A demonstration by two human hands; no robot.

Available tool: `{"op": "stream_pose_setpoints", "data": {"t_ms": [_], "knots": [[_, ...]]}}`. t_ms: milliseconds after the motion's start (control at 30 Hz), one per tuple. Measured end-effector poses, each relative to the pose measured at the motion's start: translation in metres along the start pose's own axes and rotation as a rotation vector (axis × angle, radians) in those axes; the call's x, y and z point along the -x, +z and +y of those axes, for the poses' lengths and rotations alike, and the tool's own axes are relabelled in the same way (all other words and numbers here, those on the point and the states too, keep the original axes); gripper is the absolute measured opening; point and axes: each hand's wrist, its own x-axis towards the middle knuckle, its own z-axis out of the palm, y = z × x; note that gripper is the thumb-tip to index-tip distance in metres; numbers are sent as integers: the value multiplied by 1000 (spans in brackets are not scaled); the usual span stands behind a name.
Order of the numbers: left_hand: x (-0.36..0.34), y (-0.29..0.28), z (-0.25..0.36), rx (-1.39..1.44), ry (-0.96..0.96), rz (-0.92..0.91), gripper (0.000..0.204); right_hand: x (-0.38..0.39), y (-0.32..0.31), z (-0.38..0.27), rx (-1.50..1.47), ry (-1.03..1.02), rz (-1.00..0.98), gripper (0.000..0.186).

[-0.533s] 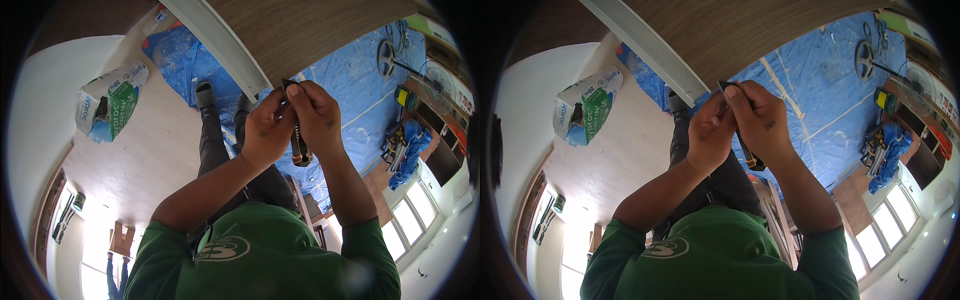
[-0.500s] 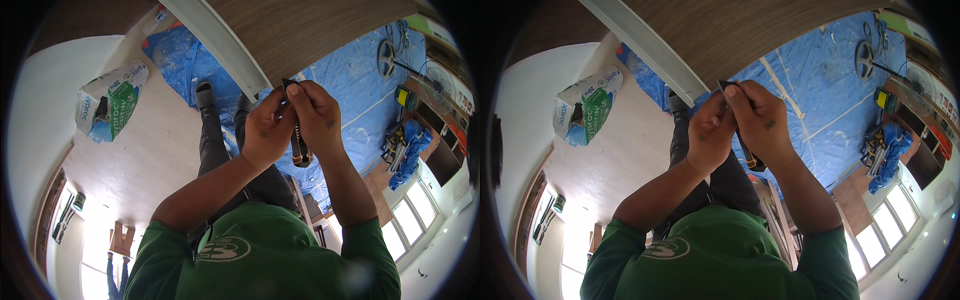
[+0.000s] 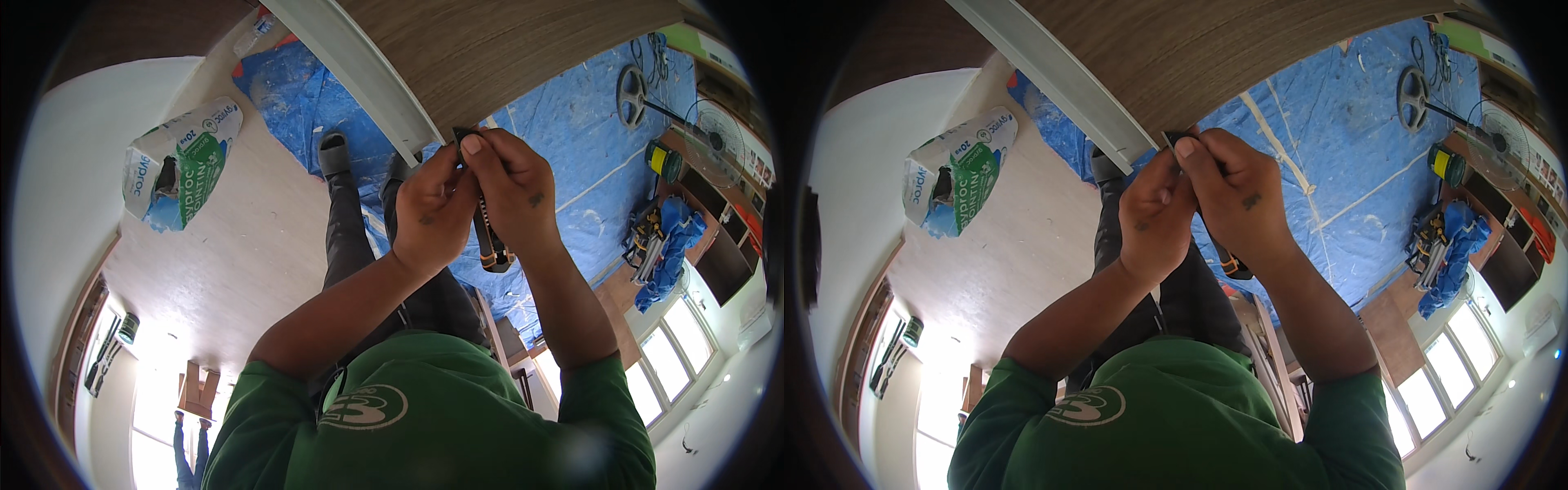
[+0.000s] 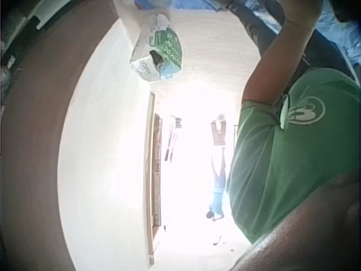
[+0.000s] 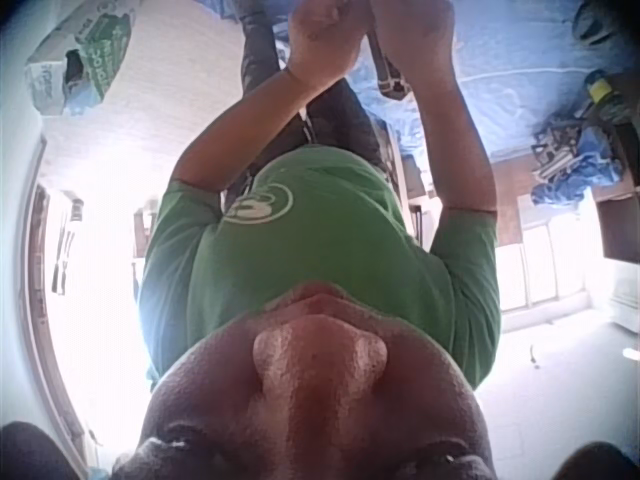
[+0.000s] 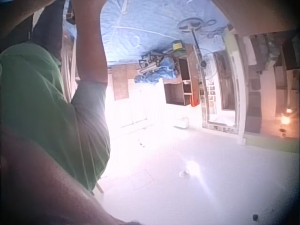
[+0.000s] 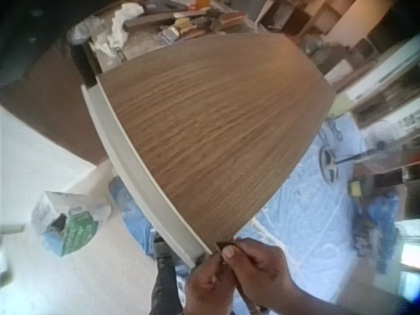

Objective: The person applies edge banding to a wooden cabinet door using a utility knife and a metal straightedge. They trim excess material along the edges, then press the banding into place and smooth it down by hand.

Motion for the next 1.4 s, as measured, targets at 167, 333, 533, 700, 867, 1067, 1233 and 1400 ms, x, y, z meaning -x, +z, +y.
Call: {"op": "stream_pose_setpoints", "data": {"t_ms": [167,333,533,700,867,1067,1233,1400], "knots": [[-3,1,2,-15,-14,0,25,-3,0,0,33,4,27,22],[-1,4,1,88,-7,26,24,-3,-1,-2,8,-6,-20,23],[-2,2,4,95,-13,-5,24,-4,0,-1,10,-4,-3,23],[-2,2,5,88,-13,6,23,-4,0,-2,4,8,-20,23],[0,-1,3,53,-12,-2,23,-6,0,-1,29,-15,-31,23],[0,-1,3,16,-9,13,21,-6,-1,-2,24,-13,-52,24],[0,0,4,66,-40,22,18,-7,-1,-5,31,-11,-71,26],[-3,1,5,-29,-15,32,15,-8,0,-5,13,14,-30,26]]}}
